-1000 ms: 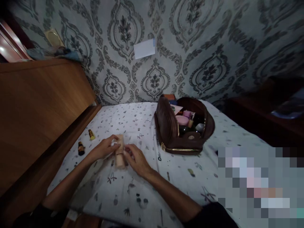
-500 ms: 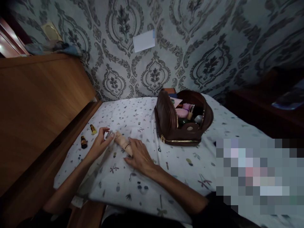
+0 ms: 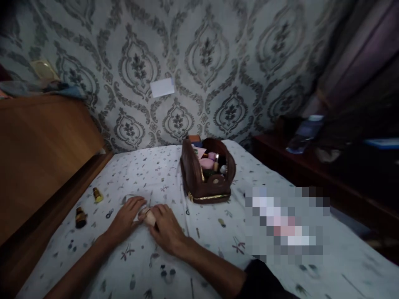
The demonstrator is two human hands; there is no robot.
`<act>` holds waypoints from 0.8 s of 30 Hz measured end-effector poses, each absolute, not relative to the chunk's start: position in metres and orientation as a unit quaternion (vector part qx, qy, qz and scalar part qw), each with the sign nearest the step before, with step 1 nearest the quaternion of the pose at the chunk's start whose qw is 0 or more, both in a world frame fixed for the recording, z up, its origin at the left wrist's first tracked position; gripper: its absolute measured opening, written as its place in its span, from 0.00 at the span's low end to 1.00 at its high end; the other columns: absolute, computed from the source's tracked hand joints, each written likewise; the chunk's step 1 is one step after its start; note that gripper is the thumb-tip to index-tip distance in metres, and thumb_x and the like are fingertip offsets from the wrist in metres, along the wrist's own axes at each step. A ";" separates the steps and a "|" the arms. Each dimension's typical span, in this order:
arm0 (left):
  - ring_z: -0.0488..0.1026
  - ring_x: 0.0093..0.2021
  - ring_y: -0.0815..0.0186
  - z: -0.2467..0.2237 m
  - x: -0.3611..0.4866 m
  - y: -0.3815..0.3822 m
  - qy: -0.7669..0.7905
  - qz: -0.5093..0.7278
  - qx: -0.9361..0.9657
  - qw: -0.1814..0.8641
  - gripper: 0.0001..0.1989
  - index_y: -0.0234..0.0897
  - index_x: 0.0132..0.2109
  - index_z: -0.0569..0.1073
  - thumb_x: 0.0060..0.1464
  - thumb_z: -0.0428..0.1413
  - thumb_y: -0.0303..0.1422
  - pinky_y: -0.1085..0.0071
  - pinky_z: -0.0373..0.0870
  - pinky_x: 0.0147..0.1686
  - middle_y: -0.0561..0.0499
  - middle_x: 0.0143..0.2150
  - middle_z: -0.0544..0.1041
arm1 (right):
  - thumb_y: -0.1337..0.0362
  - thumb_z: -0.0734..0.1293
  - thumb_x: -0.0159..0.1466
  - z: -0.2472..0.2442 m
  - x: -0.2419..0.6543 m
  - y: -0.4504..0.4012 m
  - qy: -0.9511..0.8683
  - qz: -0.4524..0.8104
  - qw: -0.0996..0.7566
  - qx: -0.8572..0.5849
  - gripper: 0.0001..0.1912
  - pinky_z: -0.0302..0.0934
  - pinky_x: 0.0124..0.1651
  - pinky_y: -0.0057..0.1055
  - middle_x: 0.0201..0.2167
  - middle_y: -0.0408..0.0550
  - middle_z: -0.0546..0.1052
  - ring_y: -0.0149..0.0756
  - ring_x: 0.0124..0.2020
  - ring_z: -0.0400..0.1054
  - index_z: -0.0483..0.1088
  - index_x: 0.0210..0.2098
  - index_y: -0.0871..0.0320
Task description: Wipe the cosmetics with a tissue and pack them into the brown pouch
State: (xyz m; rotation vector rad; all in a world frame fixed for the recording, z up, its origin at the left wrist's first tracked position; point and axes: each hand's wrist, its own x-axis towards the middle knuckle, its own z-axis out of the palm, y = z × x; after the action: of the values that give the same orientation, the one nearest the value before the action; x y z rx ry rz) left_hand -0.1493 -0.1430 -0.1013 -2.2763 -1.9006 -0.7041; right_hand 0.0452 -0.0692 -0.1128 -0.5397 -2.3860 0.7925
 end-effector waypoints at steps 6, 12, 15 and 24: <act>0.70 0.55 0.57 -0.115 -0.190 -0.135 -0.659 -0.249 -0.708 0.050 0.16 0.42 0.56 0.70 0.65 0.46 0.37 0.54 0.69 0.56 0.45 0.54 0.74 | 0.73 0.67 0.59 -0.110 0.050 -0.070 -0.885 0.306 0.283 -0.209 0.22 0.61 0.57 0.44 0.51 0.55 0.71 0.45 0.52 0.63 0.65 0.53 0.60; 0.65 0.63 0.56 -0.121 -0.191 -0.138 -0.696 -0.247 -0.674 0.012 0.22 0.39 0.62 0.66 0.66 0.44 0.41 0.53 0.63 0.62 0.43 0.62 0.70 | 0.69 0.69 0.57 -0.114 0.050 -0.064 -0.874 0.328 0.274 -0.231 0.33 0.60 0.58 0.45 0.54 0.56 0.69 0.46 0.56 0.62 0.59 0.60 0.58; 0.60 0.67 0.54 -0.116 -0.190 -0.145 -0.732 -0.225 -0.642 0.004 0.23 0.40 0.64 0.64 0.67 0.41 0.40 0.46 0.55 0.65 0.42 0.65 0.67 | 0.67 0.71 0.56 -0.112 0.050 -0.061 -0.874 0.315 0.263 -0.260 0.31 0.61 0.54 0.45 0.50 0.57 0.71 0.47 0.52 0.64 0.61 0.58 0.60; 0.65 0.60 0.57 -0.104 -0.203 -0.161 -0.712 -0.242 -0.659 0.028 0.21 0.38 0.61 0.68 0.65 0.43 0.31 0.52 0.64 0.60 0.42 0.58 0.73 | 0.66 0.70 0.57 -0.096 0.054 -0.057 -0.881 0.293 0.218 -0.301 0.16 0.59 0.44 0.35 0.37 0.48 0.73 0.40 0.39 0.66 0.67 0.44 0.57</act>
State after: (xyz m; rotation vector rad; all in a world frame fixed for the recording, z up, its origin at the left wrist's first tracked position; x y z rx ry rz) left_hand -0.2027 -0.1607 -0.1038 -2.0339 -2.1971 -0.7465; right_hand 0.0542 -0.0575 -0.0962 -0.8333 -2.4390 0.8107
